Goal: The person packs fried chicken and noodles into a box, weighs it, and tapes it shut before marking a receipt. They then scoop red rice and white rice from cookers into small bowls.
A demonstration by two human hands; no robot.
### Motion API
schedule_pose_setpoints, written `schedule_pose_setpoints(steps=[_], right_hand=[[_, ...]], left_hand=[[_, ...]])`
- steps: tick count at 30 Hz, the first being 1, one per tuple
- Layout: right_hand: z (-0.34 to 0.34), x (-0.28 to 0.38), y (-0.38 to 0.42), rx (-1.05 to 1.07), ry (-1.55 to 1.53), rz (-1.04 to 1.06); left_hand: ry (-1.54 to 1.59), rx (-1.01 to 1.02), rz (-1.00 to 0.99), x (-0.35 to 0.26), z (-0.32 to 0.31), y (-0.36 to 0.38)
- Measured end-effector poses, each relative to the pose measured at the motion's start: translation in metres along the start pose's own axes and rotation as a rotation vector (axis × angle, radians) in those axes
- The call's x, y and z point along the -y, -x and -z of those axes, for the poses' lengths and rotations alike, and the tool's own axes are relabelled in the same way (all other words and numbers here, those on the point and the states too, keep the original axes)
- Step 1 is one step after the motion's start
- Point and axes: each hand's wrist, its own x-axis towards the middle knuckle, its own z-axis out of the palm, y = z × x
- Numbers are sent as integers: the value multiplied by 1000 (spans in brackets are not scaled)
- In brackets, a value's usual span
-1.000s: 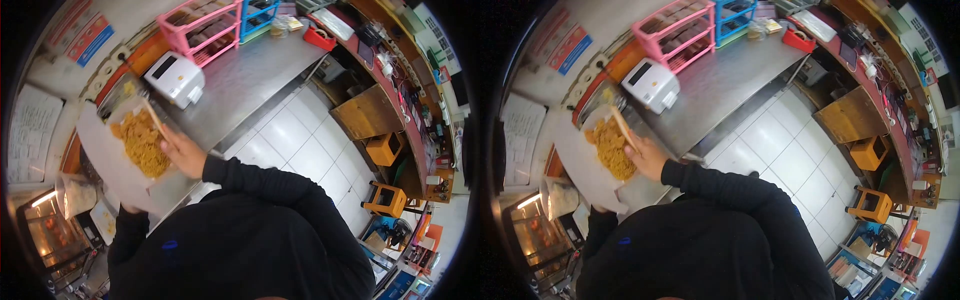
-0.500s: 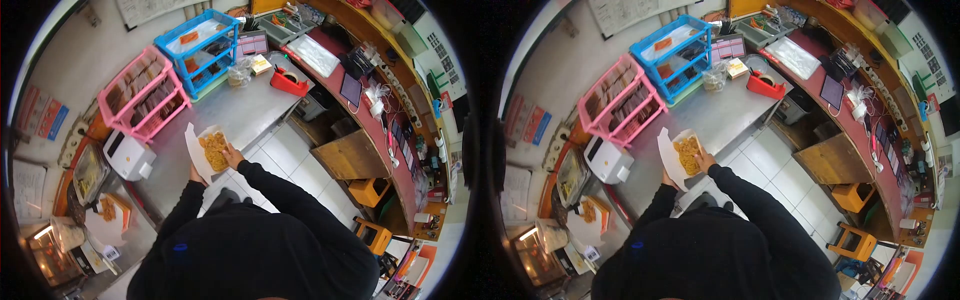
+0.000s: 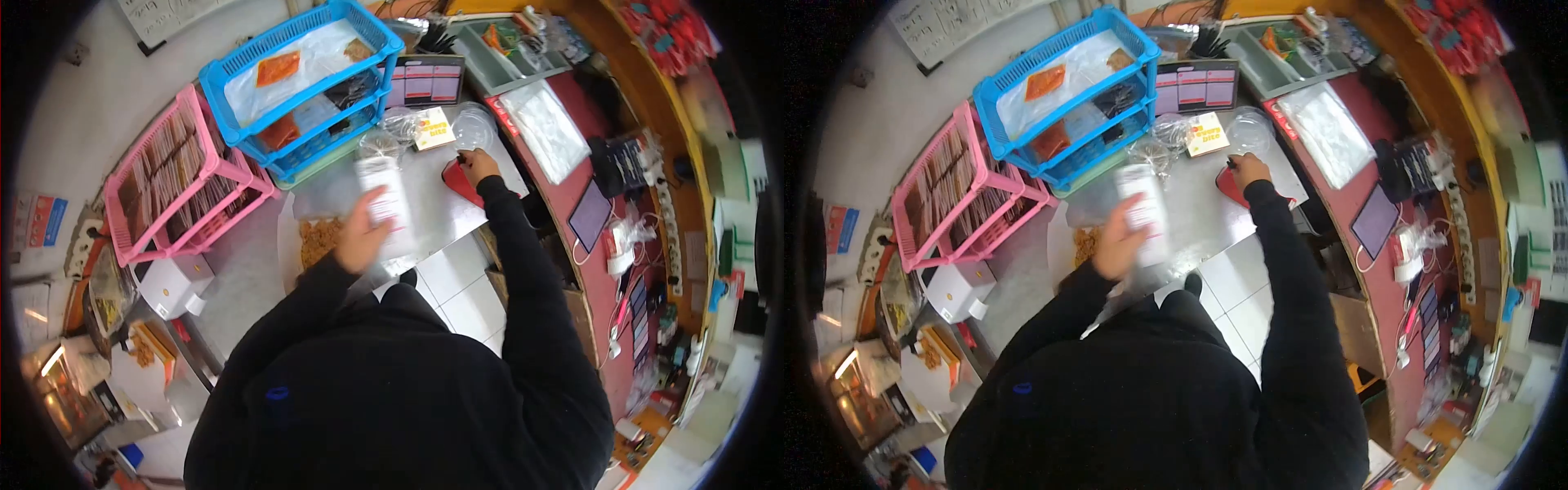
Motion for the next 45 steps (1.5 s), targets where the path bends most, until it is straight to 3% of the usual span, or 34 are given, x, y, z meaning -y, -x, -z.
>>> schedule_pose_setpoints(steps=[2, 3, 8, 11, 13, 15, 17, 19, 22, 25, 30, 33, 45], right_hand=[[1, -12, -2, 46, -113, 59], [6, -15, -2, 71, -166, 88], [19, -36, -7, 166, -333, 122], [60, -25, -6, 135, -934, 38], [106, 0, 0, 286, -1145, -75], [96, 0, 6, 416, -1179, 8], [46, -11, 23, 546, -1193, 3], [-11, -28, 41, 661, -944, 137], [-62, -30, 65, 755, -784, 53], [-73, -15, 63, 862, -951, -198], [-94, -6, 35, 628, -951, 80], [-94, 5, 18, 623, -803, 164], [-88, 13, 20, 579, -750, 242]], left_hand=[[-27, 113, 133, 100, -7, -30], [-357, 88, 36, 160, -3, -35], [-1058, 114, 62, 205, -10, -48], [-1363, -67, 113, 185, -11, -55], [-1400, -173, 96, 175, -7, -56], [-1426, -180, 95, 172, -8, -56], [-1436, -83, 117, 171, -10, -53], [-1436, -21, 91, 168, -6, -50], [-1417, -23, 66, 172, -4, -50], [-1430, -31, 79, 174, -3, -52], [-1449, -11, 85, 175, -1, -54], [-1448, -12, 88, 175, -2, -54], [-1449, 1, 104, 174, -1, -56]])
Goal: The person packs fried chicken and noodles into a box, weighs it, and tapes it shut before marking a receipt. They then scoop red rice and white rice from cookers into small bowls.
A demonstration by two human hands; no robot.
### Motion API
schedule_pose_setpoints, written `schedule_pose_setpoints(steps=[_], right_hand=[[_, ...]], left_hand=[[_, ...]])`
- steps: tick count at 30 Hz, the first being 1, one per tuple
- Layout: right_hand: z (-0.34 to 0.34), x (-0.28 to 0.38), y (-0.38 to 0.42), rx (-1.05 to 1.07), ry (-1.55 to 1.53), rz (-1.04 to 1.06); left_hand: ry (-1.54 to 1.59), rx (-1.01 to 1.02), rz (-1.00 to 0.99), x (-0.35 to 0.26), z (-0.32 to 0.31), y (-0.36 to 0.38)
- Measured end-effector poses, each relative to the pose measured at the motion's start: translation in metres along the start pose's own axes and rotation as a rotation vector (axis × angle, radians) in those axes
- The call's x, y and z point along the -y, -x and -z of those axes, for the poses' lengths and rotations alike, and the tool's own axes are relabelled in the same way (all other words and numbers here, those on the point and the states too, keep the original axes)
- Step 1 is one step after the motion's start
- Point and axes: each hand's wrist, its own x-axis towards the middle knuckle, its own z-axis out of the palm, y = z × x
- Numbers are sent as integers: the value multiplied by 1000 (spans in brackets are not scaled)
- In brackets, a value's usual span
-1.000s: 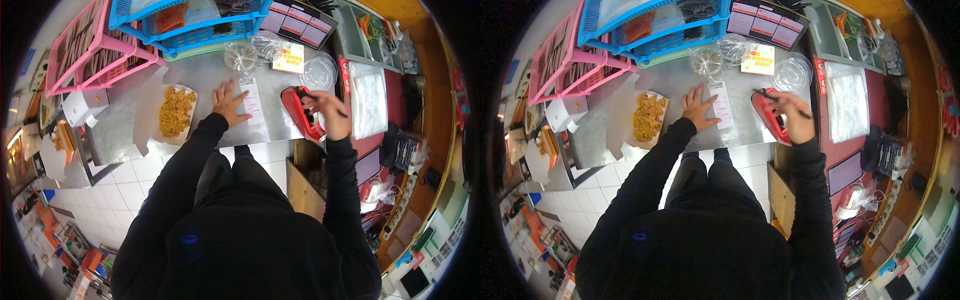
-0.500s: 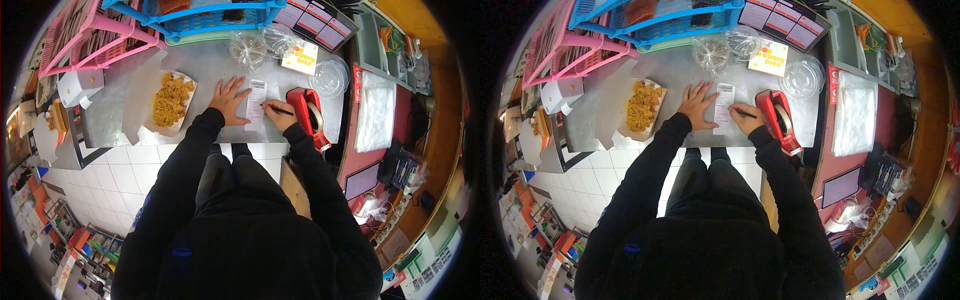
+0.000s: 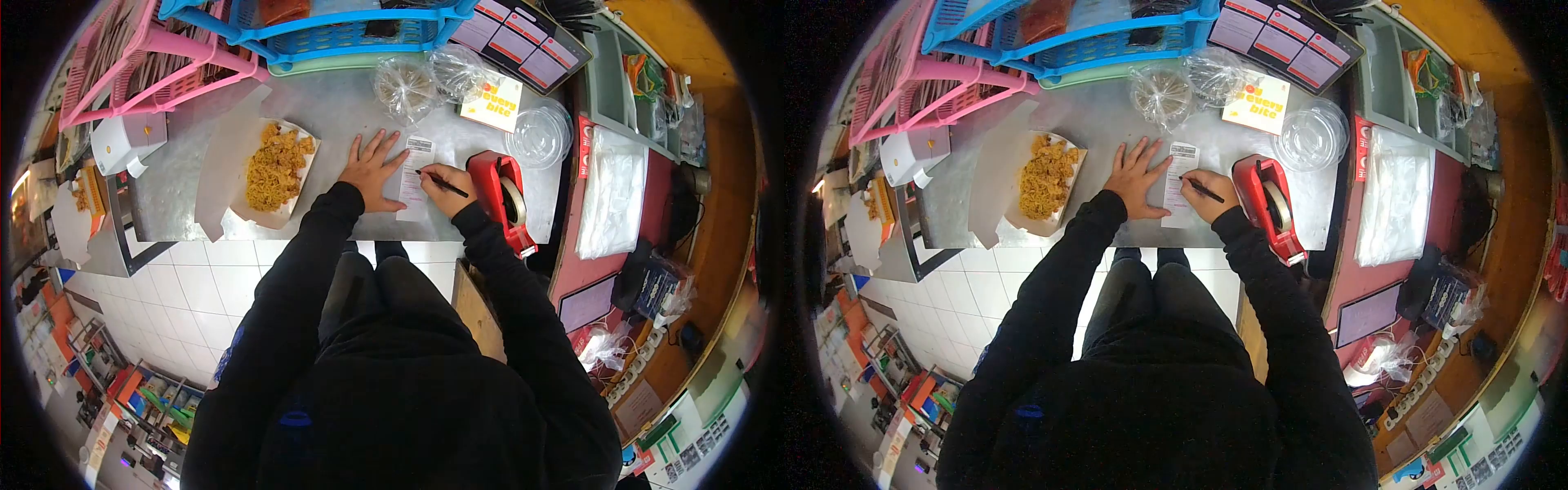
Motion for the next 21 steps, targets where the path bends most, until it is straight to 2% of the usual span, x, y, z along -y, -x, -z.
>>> schedule_pose_setpoints(steps=[3, 6, 9, 12, 17, 21], right_hand=[[-2, 3, -1, -42, 26, 62], [0, 0, 1, 8, 64, 69], [3, -12, 4, -173, 36, 12], [2, -11, 14, -225, -14, -83], [-1, -9, 30, -171, -23, -93], [-6, -12, 28, -134, 14, 4]], left_hand=[[-3, 4, 0, -1, 0, 0], [-7, 10, 3, -1, 1, 0], [-9, 8, 4, -2, 1, 0], [-7, 2, 3, -1, 0, 0], [-6, 1, 0, -1, 1, 0], [-11, 5, 3, -2, 1, 0]])
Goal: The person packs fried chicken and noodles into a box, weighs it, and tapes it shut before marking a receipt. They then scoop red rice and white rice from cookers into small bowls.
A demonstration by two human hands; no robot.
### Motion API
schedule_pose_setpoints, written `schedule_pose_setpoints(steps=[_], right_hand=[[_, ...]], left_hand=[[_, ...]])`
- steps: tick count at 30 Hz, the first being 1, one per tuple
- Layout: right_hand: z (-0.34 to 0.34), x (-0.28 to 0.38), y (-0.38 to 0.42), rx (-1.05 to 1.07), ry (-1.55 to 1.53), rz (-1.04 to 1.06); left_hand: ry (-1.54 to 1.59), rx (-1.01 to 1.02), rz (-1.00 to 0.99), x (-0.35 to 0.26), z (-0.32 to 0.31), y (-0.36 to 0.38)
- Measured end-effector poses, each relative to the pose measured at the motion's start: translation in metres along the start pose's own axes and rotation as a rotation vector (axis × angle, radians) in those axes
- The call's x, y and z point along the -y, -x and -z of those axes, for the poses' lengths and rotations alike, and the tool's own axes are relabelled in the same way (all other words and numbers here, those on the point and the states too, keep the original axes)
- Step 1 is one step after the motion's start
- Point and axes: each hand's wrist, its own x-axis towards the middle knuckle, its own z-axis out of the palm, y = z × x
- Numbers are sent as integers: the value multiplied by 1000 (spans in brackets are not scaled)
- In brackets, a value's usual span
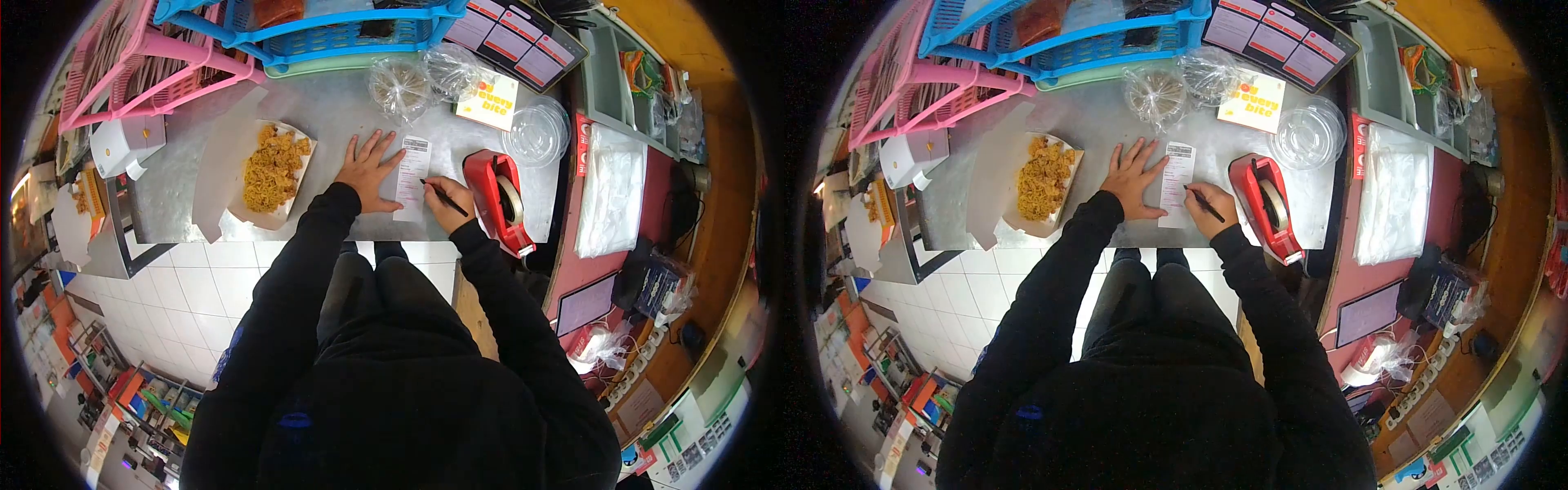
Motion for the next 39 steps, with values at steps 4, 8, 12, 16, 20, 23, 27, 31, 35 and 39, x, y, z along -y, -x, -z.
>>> schedule_pose_setpoints(steps=[4, 8, 12, 16, 20, 23, 27, 31, 35, 39], right_hand=[[-5, 6, -8, 0, 20, 77], [-1, 6, -9, 44, 5, 42], [6, 3, -9, -152, 122, 72], [4, 11, 4, -81, 62, 33], [-5, 11, 6, -53, 68, 102], [-11, 12, 1, -60, 17, 72], [-10, 8, -3, -74, 79, 112], [-4, 5, -2, -125, 103, 85], [-2, 9, 2, -73, 70, 116], [3, 6, 2, -117, 143, 71]], left_hand=[[9, -11, -6, 0, -2, 0], [0, -3, -4, 0, -1, 0], [1, -3, -3, 0, -1, 0], [-5, 3, -2, 1, 0, 0], [-5, 1, -2, 0, 0, 0], [-1, 4, -4, 0, 1, 1], [1, 0, -7, 0, 2, 0], [0, 11, -1, 0, 2, 0], [0, 2, -7, 1, -1, 0], [-3, 14, 0, 1, 0, 0]])
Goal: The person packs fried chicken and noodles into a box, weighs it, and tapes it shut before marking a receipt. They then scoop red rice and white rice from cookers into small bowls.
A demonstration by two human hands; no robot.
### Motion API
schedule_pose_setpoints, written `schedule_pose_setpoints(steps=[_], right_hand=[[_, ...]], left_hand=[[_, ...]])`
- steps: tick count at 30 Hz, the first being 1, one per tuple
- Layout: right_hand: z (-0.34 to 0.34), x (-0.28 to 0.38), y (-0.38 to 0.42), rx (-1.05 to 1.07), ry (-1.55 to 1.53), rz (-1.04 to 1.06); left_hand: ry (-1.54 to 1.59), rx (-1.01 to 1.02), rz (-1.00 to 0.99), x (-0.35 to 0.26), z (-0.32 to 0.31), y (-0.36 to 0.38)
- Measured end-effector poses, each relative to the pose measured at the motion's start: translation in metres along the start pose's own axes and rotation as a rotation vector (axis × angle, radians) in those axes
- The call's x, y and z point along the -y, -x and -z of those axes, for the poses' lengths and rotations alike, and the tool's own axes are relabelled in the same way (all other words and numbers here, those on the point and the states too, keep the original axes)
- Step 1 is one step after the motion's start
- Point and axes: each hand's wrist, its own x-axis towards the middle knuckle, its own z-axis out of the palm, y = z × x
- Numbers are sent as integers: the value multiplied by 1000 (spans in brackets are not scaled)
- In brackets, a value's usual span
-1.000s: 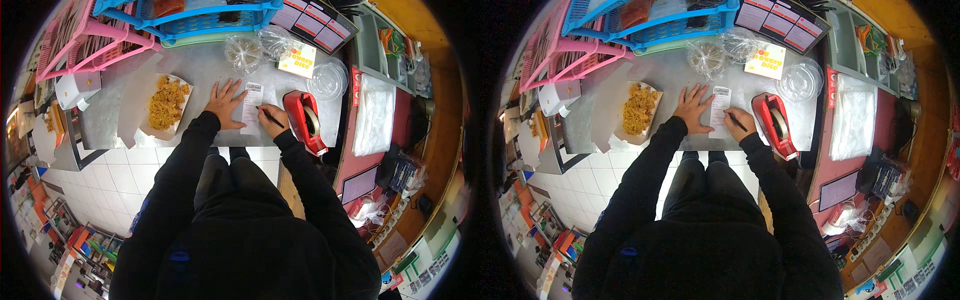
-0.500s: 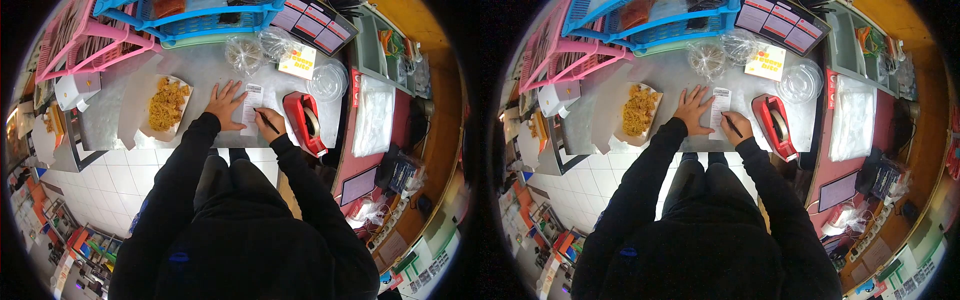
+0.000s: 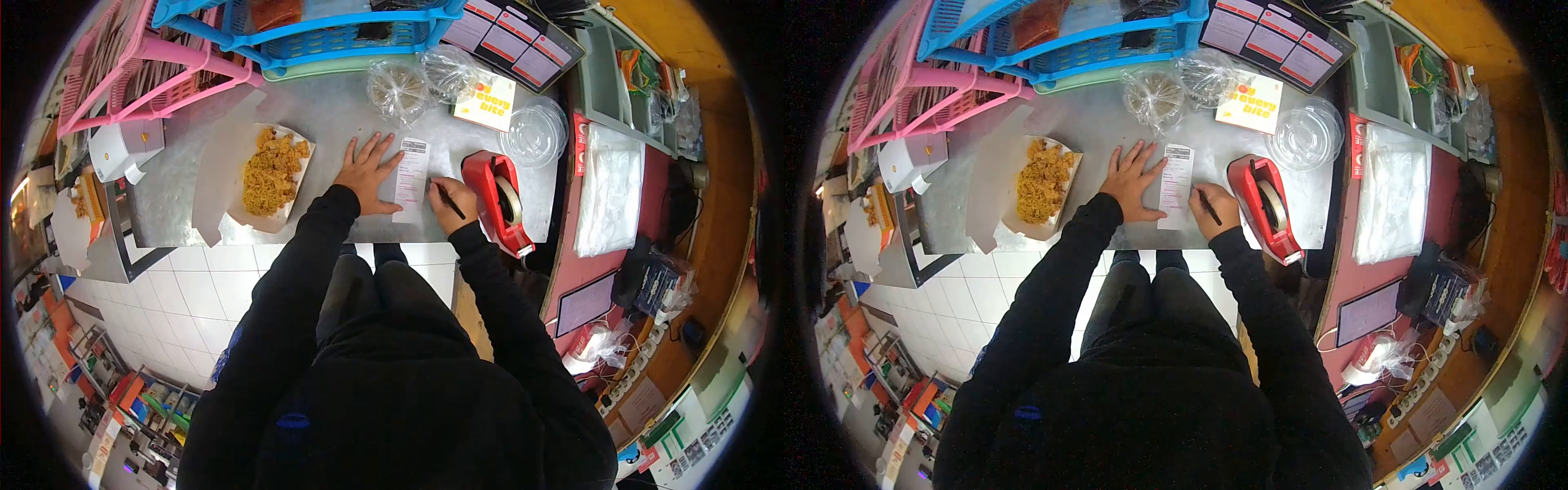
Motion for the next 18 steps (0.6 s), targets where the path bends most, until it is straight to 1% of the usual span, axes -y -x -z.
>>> schedule_pose_setpoints(steps=[2, 5, 8, 9, 12, 18], right_hand=[[4, 1, 3, -44, 48, 37], [4, 0, 18, -21, -29, -13], [4, 5, 33, 53, -161, -150], [4, 3, 36, 55, -144, -103], [4, 7, 44, 112, -319, -240], [0, -7, 42, 77, -303, -201]], left_hand=[[2, -3, -4, -1, 0, -1], [16, -4, 1, -1, 1, -1], [11, -3, 2, -1, 2, 0], [15, -4, 1, -1, 2, 0], [21, -4, 0, 0, 1, 0], [8, 14, 4, -3, 5, 0]])
